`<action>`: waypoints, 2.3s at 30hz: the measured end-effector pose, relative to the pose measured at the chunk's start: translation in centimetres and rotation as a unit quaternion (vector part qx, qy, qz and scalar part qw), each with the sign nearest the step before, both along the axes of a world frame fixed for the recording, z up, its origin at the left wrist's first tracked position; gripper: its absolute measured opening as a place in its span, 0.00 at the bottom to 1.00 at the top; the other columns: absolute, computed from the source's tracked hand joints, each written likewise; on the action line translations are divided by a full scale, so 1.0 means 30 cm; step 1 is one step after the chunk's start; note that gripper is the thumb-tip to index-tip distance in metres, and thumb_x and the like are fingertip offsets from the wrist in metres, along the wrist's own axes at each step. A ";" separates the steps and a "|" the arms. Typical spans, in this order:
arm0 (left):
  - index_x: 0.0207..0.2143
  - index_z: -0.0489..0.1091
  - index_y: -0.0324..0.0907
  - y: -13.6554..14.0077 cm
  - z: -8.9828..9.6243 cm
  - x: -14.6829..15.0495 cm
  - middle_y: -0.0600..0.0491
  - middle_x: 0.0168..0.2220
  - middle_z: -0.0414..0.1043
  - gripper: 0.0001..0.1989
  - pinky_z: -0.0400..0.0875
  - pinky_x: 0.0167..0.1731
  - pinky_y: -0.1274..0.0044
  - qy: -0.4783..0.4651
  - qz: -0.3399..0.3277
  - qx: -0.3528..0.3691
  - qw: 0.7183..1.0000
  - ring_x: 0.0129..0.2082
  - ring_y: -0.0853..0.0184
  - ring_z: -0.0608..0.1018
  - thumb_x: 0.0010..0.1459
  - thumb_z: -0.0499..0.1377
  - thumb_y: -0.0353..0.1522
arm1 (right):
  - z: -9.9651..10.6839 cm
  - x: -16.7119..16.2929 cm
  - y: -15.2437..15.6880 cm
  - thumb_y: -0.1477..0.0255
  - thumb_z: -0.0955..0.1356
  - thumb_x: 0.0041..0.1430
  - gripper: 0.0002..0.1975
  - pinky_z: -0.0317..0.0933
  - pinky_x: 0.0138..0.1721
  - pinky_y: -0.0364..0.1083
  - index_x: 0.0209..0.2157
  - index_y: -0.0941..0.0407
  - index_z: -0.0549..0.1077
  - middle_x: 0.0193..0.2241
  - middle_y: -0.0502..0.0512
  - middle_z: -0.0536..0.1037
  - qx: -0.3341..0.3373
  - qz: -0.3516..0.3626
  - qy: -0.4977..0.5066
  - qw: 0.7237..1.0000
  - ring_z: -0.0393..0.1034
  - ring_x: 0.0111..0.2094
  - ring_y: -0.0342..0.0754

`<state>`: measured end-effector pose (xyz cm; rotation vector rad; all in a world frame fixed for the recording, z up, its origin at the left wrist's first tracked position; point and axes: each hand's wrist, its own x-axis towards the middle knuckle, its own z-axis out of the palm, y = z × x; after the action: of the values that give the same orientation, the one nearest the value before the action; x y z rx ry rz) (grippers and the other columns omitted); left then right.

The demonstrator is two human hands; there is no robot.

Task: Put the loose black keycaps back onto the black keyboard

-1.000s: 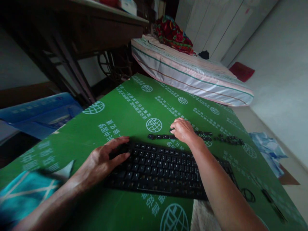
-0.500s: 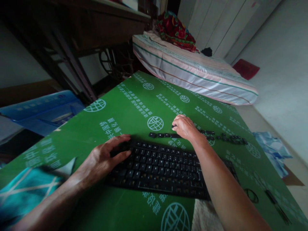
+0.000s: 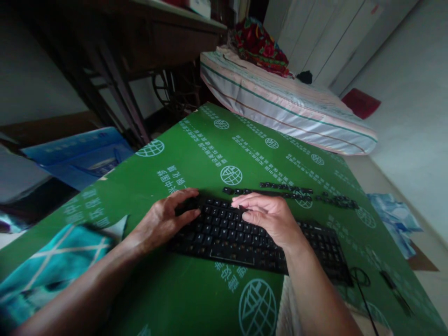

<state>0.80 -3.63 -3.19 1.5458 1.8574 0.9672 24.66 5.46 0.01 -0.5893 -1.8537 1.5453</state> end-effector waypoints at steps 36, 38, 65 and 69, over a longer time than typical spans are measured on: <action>0.51 0.68 0.38 -0.005 -0.002 0.022 0.46 0.53 0.71 0.22 0.67 0.54 0.67 0.030 -0.005 0.019 0.999 0.52 0.59 0.73 0.53 0.58 0.34 | -0.071 -0.069 -0.238 0.77 0.67 0.59 0.06 0.64 0.56 0.54 0.33 0.61 0.77 0.48 0.63 0.75 0.493 -0.065 -0.330 0.803 0.64 0.56 0.55; 0.51 0.68 0.38 -0.005 0.001 0.022 0.46 0.53 0.71 0.22 0.67 0.54 0.68 0.032 -0.005 0.017 0.999 0.52 0.59 0.74 0.53 0.58 0.34 | -0.068 -0.072 -0.239 0.77 0.67 0.59 0.06 0.64 0.55 0.54 0.32 0.61 0.77 0.48 0.63 0.75 0.492 -0.066 -0.332 0.802 0.64 0.55 0.55; 0.52 0.68 0.39 -0.007 -0.001 0.019 0.46 0.55 0.69 0.23 0.66 0.55 0.68 0.038 -0.012 0.010 0.999 0.54 0.59 0.72 0.53 0.57 0.37 | -0.072 -0.089 -0.270 0.80 0.62 0.61 0.11 0.61 0.53 0.52 0.32 0.59 0.76 0.45 0.58 0.78 0.546 -0.074 -0.342 0.761 0.65 0.55 0.53; 0.51 0.68 0.39 -0.005 -0.001 0.019 0.46 0.56 0.68 0.24 0.64 0.57 0.67 0.037 -0.009 0.012 0.999 0.55 0.59 0.71 0.53 0.57 0.37 | -0.074 -0.091 -0.278 0.81 0.62 0.60 0.11 0.59 0.54 0.54 0.36 0.59 0.76 0.46 0.58 0.78 0.556 -0.071 -0.360 0.746 0.64 0.56 0.53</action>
<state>1.37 -3.78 -3.22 1.6297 1.8855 0.9404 21.94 -2.89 -2.23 -0.7160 -2.7371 -0.1652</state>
